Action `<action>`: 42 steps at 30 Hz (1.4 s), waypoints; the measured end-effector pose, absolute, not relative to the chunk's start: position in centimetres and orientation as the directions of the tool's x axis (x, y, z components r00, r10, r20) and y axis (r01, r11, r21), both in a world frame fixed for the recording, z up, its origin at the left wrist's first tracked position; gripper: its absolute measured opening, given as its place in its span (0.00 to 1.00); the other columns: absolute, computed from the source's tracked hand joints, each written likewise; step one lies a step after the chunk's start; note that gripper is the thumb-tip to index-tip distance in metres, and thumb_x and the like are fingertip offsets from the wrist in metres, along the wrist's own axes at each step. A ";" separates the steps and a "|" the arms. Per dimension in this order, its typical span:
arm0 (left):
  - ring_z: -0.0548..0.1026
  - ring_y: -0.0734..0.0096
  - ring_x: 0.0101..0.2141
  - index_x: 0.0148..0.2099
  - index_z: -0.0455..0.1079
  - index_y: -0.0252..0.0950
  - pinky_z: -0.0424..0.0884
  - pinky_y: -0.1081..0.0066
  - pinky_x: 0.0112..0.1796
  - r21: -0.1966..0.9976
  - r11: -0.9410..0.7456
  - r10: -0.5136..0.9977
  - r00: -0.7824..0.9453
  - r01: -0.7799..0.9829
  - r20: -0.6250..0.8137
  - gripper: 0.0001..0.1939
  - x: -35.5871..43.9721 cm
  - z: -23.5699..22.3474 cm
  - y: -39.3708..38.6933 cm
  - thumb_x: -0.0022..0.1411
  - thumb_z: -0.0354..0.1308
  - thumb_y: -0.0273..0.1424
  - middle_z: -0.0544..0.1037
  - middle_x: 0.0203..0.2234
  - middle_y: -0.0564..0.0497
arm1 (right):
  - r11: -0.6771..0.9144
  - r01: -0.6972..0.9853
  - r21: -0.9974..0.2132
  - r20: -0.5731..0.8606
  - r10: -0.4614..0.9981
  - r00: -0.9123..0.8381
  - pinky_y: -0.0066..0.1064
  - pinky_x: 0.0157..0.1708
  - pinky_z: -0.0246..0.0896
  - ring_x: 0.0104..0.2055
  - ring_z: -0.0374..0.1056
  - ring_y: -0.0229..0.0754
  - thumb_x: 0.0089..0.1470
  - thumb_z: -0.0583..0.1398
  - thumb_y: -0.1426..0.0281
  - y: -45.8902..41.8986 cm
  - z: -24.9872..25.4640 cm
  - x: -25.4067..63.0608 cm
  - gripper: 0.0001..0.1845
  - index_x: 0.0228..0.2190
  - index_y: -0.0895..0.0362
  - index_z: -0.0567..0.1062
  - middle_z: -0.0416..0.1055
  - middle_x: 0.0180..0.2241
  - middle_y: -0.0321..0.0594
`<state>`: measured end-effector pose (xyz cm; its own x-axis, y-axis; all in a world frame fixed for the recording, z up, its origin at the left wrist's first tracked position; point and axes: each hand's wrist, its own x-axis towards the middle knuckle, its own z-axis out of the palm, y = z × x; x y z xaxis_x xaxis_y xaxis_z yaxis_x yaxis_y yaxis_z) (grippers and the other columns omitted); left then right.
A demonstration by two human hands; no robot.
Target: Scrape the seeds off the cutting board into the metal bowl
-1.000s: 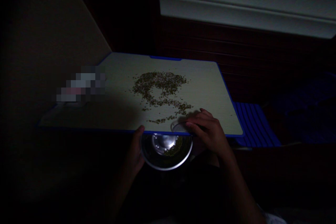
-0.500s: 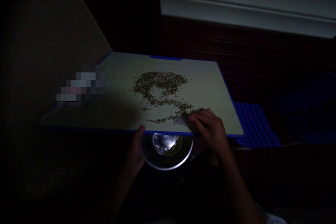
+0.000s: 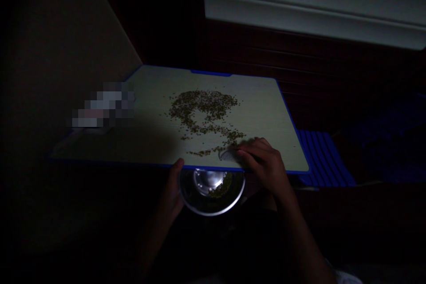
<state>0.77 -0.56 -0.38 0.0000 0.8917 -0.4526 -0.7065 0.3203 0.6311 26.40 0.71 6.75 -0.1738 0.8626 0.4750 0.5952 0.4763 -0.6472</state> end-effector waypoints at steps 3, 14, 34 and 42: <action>0.70 0.49 0.66 0.63 0.72 0.35 0.64 0.56 0.66 0.669 0.284 0.885 -0.081 -0.687 -0.459 0.30 0.9 -0.3 -0.6 0.63 0.68 0.42 0.83 0.55 0.42 | 0.483 0.584 -0.653 0.465 0.864 -0.194 0.51 0.57 0.67 0.42 0.76 0.48 0.65 0.65 0.64 0.6 6.7 26.4 0.08 0.42 0.45 0.85 0.84 0.40 0.37; 0.71 0.48 0.65 0.65 0.71 0.33 0.65 0.55 0.66 0.673 0.293 0.888 -0.069 -0.679 -0.455 0.33 1.0 -0.1 -0.7 0.63 0.68 0.43 0.83 0.54 0.41 | 0.482 0.529 -0.699 0.433 0.873 -0.224 0.56 0.64 0.61 0.41 0.77 0.46 0.63 0.66 0.65 0.3 6.7 26.9 0.07 0.40 0.42 0.85 0.83 0.37 0.33; 0.70 0.50 0.65 0.64 0.72 0.38 0.67 0.56 0.65 0.650 0.318 0.862 -0.075 -0.690 -0.501 0.30 0.8 -0.4 -0.7 0.63 0.69 0.42 0.82 0.56 0.44 | 0.481 0.641 -0.598 0.462 0.861 -0.214 0.52 0.54 0.65 0.40 0.76 0.47 0.66 0.62 0.63 2.5 7.2 23.9 0.10 0.45 0.43 0.84 0.84 0.38 0.35; 0.71 0.53 0.65 0.64 0.72 0.41 0.65 0.58 0.66 0.653 0.297 0.880 -0.066 -0.696 -0.471 0.30 0.8 -0.6 -0.7 0.63 0.69 0.42 0.81 0.58 0.44 | 0.485 0.609 -0.628 0.449 0.864 -0.226 0.48 0.48 0.67 0.40 0.76 0.47 0.67 0.61 0.63 2.7 7.2 24.0 0.10 0.45 0.41 0.84 0.83 0.38 0.35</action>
<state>0.81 -0.74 -0.61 -0.0664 0.8796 -0.4711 -0.6961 0.2974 0.6535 24.02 2.65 7.24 -0.2264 0.8644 0.4489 0.6087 0.4854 -0.6276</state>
